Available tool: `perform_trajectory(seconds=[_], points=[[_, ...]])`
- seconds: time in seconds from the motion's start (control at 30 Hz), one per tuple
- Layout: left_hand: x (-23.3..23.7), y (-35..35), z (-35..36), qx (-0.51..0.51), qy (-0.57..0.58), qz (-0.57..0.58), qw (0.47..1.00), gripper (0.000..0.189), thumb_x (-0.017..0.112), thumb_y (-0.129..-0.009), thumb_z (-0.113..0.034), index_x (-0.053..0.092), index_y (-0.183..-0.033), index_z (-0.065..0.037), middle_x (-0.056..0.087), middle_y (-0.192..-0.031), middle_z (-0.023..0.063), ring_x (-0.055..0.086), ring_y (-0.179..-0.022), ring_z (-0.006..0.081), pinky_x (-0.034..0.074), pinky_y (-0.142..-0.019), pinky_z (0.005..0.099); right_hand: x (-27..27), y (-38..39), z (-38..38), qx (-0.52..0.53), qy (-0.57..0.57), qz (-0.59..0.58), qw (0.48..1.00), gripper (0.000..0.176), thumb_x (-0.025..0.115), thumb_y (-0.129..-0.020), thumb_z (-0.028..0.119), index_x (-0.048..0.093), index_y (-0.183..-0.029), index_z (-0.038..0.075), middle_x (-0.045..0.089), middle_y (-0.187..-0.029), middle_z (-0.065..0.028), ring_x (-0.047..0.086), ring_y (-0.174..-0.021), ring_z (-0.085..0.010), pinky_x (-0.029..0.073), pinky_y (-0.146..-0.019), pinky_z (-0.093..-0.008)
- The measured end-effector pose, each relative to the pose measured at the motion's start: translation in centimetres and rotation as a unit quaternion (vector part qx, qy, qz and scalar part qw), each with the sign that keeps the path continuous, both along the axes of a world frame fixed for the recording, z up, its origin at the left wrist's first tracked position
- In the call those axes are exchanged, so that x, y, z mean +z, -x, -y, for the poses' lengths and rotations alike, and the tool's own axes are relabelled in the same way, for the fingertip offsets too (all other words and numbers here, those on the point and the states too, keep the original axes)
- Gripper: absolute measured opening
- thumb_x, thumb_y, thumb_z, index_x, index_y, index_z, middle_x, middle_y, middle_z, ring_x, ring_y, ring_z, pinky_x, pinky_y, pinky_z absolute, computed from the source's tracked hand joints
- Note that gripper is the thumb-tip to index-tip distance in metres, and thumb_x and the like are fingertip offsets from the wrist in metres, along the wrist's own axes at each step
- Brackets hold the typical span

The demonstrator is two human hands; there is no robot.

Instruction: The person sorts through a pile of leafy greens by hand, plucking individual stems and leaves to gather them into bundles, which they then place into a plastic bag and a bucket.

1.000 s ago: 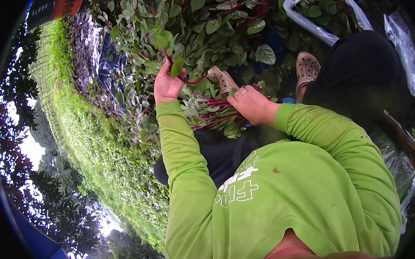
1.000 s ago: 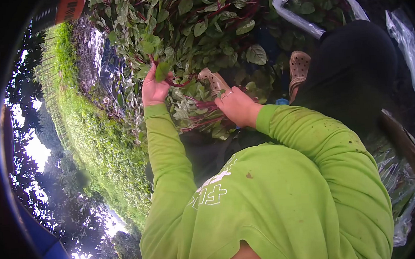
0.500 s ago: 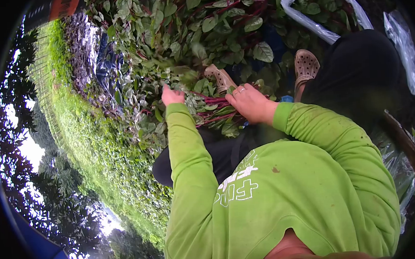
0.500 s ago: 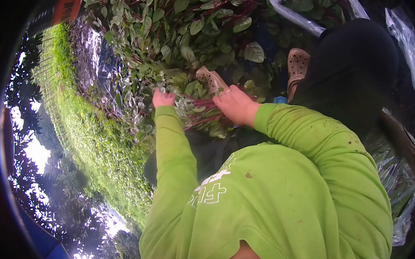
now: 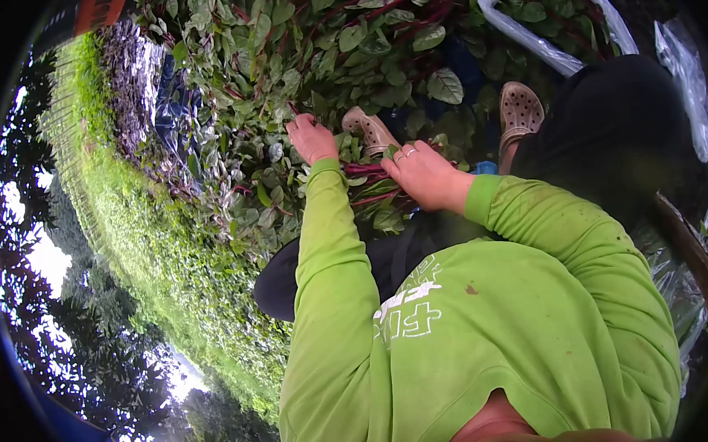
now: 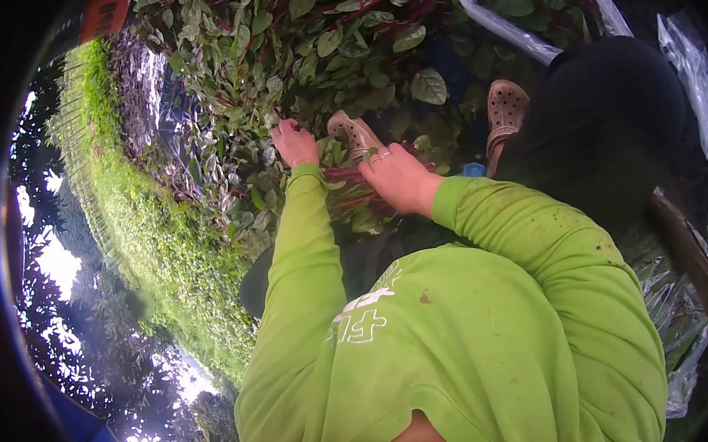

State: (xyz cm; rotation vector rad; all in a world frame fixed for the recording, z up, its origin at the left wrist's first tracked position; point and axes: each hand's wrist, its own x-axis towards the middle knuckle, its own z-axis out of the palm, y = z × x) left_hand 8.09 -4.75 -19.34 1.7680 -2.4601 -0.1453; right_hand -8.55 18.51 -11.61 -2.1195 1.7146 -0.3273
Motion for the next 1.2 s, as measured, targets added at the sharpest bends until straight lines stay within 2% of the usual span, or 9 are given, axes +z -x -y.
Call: perform_trajectory(seconds=[0.17,0.2,0.33,0.43,0.57,0.6,0.7,0.93,1.2], points=[[0.2,-1.2,1.5,0.130,0.012,-0.110,0.985,0.033,0.082,-0.076,-0.008,0.067,-0.105,-0.010,0.058,-0.116,0.0176,0.056,-0.114,0.0410,0.047,-0.096,0.0487,0.4,0.1,0.1,-0.003,-0.015,0.008,1.000,0.052,0.073,-0.077,0.017,0.058,-0.125,0.001,0.068,-0.102,-0.0116,0.065,-0.100,-0.0268,0.045,-0.088,-0.0377],[-0.3,-1.6,1.6,0.138,0.030,-0.099,0.985,0.026,0.081,-0.080,-0.019,0.068,-0.100,-0.009,0.060,-0.123,0.0166,0.055,-0.116,0.0409,0.046,-0.097,0.0498,0.3,0.0,0.1,-0.003,-0.010,0.009,1.000,0.052,0.073,-0.077,0.018,0.058,-0.124,0.001,0.068,-0.103,-0.0118,0.065,-0.100,-0.0269,0.045,-0.088,-0.0377],[-3.3,-4.4,4.5,-0.039,-0.082,0.019,0.996,0.035,0.068,-0.092,-0.040,0.072,-0.096,-0.006,0.071,-0.117,0.0143,0.060,-0.112,0.0422,0.048,-0.095,0.0484,0.0,0.0,0.1,0.001,0.003,0.015,1.000,0.052,0.074,-0.077,0.019,0.058,-0.123,0.001,0.068,-0.103,-0.0119,0.066,-0.100,-0.0269,0.045,-0.088,-0.0377],[0.2,-2.6,5.2,-0.095,-0.229,-0.035,0.968,0.031,0.064,-0.097,-0.034,0.072,-0.104,-0.005,0.074,-0.100,0.0171,0.066,-0.098,0.0422,0.051,-0.088,0.0467,0.4,0.0,0.2,0.018,-0.008,-0.010,1.000,0.053,0.075,-0.077,0.020,0.058,-0.123,0.001,0.068,-0.104,-0.0114,0.065,-0.101,-0.0264,0.045,-0.090,-0.0375],[6.4,1.2,3.4,-0.195,-0.429,-0.096,0.877,0.034,0.064,-0.100,-0.032,0.072,-0.111,0.000,0.074,-0.087,0.0110,0.066,-0.079,0.0256,0.050,-0.076,0.0408,0.7,-0.3,0.3,0.027,0.025,-0.047,0.998,0.050,0.074,-0.078,0.021,0.058,-0.122,0.002,0.069,-0.105,-0.0101,0.065,-0.103,-0.0250,0.045,-0.092,-0.0375],[8.2,3.4,3.0,-0.215,-0.451,0.066,0.863,0.035,0.067,-0.099,-0.030,0.072,-0.118,-0.001,0.074,-0.091,0.0048,0.063,-0.084,0.0155,0.050,-0.080,0.0353,0.6,-0.3,0.4,0.032,0.027,-0.049,0.998,0.053,0.072,-0.079,0.020,0.057,-0.126,0.002,0.068,-0.106,-0.0107,0.065,-0.103,-0.0254,0.045,-0.092,-0.0378],[9.4,6.6,-0.3,-0.237,-0.569,0.124,0.778,0.036,0.069,-0.098,-0.028,0.072,-0.122,-0.001,0.075,-0.104,0.0040,0.065,-0.094,0.0132,0.050,-0.089,0.0315,0.3,-0.6,0.3,0.038,0.028,-0.053,0.997,0.058,0.069,-0.081,0.019,0.054,-0.134,0.001,0.067,-0.110,-0.0121,0.064,-0.105,-0.0262,0.045,-0.092,-0.0382],[4.4,6.0,-3.3,-0.182,-0.679,-0.018,0.711,0.037,0.067,-0.098,-0.014,0.068,-0.133,-0.003,0.073,-0.122,0.0061,0.063,-0.113,0.0128,0.049,-0.101,0.0299,-0.3,-0.7,-0.6,0.005,0.035,-0.063,0.997,0.044,0.068,-0.085,0.024,0.057,-0.123,0.006,0.068,-0.110,-0.0095,0.064,-0.108,-0.0247,0.046,-0.094,-0.0379],[3.6,6.2,-3.9,-0.258,-0.627,0.036,0.734,0.032,0.057,-0.099,-0.009,0.071,-0.128,-0.003,0.074,-0.119,0.0055,0.065,-0.108,0.0129,0.051,-0.098,0.0313,0.0,-0.9,-0.6,-0.017,0.015,-0.039,0.999,0.048,0.068,-0.085,0.025,0.057,-0.128,0.007,0.061,-0.121,-0.0151,0.059,-0.115,-0.0286,0.045,-0.096,-0.0421]])
